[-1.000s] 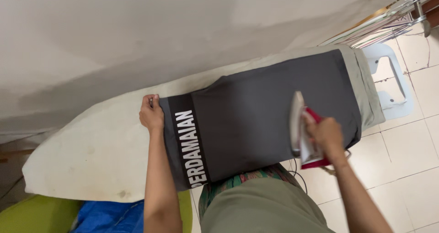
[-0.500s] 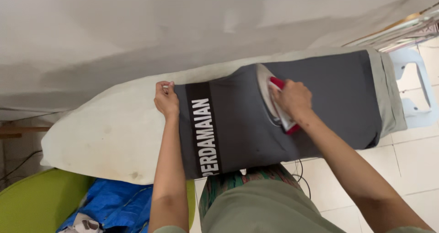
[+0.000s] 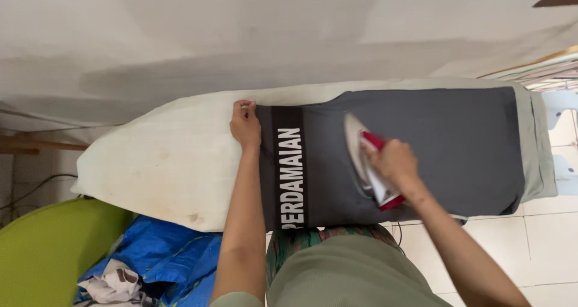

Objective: The person irons a dark grey t-shirt on a white ironing board. They use a red and white steam iron to smooth out the fabric, moving the iron back and forth across the surface. The person adjusts the shirt's position and folds it over to iron different sections, ensuring the entire garment is pressed.

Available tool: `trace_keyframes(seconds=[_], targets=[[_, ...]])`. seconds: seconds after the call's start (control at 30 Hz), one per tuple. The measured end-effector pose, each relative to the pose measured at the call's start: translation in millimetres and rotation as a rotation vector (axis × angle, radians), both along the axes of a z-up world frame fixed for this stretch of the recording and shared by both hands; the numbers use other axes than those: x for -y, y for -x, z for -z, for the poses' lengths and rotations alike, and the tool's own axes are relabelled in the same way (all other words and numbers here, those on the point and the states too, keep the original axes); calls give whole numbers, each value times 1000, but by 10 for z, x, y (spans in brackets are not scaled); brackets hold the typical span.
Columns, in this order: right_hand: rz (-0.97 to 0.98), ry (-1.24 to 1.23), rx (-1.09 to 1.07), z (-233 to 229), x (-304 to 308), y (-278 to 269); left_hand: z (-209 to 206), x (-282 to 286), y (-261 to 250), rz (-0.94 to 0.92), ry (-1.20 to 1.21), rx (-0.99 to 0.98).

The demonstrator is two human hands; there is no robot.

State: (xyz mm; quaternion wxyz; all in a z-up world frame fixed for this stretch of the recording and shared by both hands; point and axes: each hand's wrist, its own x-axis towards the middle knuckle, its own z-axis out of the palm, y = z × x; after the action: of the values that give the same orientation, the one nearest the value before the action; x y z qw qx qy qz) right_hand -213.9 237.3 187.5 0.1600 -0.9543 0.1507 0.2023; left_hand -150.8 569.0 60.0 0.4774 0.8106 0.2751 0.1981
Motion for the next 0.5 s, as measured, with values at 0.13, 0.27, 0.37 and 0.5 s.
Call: trace_keyframes(seconds=[0.13, 0.27, 0.37, 0.5], targets=[[-155, 14, 113, -14, -571, -197, 34, -39, 24, 33, 17, 56], [-199, 19, 167, -7, -924, -574, 95, -93, 48, 58, 27, 74], [-241, 23, 178, -40, -1018, -593, 113, -138, -40, 59, -15, 71], [-313, 62, 84, -105, -1024, -302, 160, -182, -65, 79, -60, 37]])
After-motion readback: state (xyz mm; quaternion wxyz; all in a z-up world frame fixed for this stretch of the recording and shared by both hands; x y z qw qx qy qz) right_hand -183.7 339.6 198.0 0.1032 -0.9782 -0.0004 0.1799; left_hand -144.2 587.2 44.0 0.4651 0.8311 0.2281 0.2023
